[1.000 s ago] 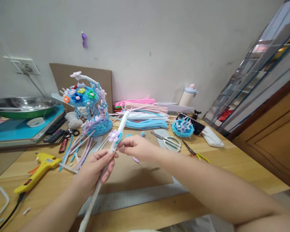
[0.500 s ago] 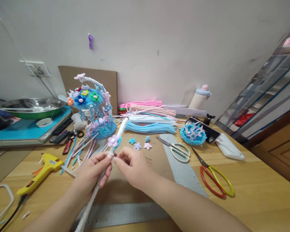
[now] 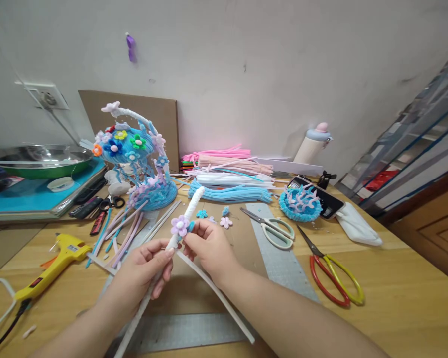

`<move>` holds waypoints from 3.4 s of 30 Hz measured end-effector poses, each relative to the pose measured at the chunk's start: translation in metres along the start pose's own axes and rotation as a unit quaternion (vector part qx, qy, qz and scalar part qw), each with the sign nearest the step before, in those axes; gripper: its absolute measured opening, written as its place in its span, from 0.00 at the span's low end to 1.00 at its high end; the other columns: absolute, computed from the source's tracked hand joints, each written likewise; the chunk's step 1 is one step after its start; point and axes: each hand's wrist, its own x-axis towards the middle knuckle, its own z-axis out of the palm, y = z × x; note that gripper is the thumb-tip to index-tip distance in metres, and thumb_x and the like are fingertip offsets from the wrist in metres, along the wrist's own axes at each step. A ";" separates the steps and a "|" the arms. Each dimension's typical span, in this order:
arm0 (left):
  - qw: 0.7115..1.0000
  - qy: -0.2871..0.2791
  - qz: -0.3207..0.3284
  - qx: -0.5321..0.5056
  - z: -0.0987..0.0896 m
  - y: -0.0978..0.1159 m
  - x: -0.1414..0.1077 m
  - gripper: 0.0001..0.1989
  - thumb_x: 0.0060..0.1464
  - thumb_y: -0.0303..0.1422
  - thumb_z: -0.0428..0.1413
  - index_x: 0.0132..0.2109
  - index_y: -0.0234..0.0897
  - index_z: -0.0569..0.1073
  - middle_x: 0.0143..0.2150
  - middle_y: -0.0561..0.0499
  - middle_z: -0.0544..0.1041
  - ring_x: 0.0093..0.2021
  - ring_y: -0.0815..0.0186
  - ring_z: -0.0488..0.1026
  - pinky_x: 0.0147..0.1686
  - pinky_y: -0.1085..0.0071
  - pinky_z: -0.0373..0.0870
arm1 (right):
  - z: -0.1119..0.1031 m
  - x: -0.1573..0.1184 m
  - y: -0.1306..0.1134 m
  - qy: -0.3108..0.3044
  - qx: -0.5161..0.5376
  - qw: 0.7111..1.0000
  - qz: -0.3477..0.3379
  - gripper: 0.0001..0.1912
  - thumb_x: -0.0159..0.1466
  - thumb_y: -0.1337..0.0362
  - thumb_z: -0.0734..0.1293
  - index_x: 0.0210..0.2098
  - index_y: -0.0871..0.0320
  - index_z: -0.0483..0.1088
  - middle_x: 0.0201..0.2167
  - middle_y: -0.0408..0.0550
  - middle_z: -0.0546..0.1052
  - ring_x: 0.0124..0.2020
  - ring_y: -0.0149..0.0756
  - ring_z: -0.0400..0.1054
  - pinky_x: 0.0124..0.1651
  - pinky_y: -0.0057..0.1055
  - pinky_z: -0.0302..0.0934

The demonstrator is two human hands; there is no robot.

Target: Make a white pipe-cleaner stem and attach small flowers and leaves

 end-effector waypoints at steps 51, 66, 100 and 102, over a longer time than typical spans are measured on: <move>0.996 -0.010 -0.014 -0.082 0.005 -0.003 -0.001 0.11 0.51 0.39 0.53 0.35 0.36 0.64 0.18 0.55 0.71 0.10 0.76 0.60 0.10 0.82 0.50 | -0.005 0.003 0.016 -0.027 -0.026 0.999 -0.035 0.13 0.51 0.58 0.70 0.29 0.59 0.65 0.26 0.40 0.69 0.28 0.30 0.62 0.35 0.28 0.56; 0.998 0.009 0.023 -0.059 0.003 -0.007 0.001 0.11 0.52 0.39 0.53 0.31 0.36 0.63 0.18 0.58 0.70 0.09 0.79 0.59 0.08 0.84 0.50 | -0.006 0.002 0.014 -0.021 -0.050 0.996 -0.066 0.11 0.54 0.57 0.68 0.27 0.59 0.66 0.21 0.39 0.66 0.24 0.28 0.60 0.30 0.27 0.56; 0.997 0.064 0.044 -0.009 0.005 -0.016 0.005 0.13 0.52 0.41 0.53 0.31 0.36 0.62 0.18 0.60 0.67 0.09 0.78 0.58 0.09 0.82 0.50 | 0.010 0.004 0.033 0.024 -0.020 0.999 -0.034 0.12 0.52 0.57 0.69 0.26 0.60 0.68 0.23 0.43 0.73 0.27 0.33 0.66 0.35 0.29 0.60; 0.997 0.066 0.045 -0.011 0.006 -0.015 0.004 0.12 0.52 0.41 0.53 0.31 0.36 0.62 0.18 0.60 0.67 0.09 0.78 0.58 0.09 0.82 0.50 | 0.012 0.002 0.032 0.029 -0.019 0.998 -0.047 0.11 0.53 0.58 0.68 0.27 0.61 0.68 0.23 0.43 0.73 0.27 0.32 0.66 0.35 0.29 0.60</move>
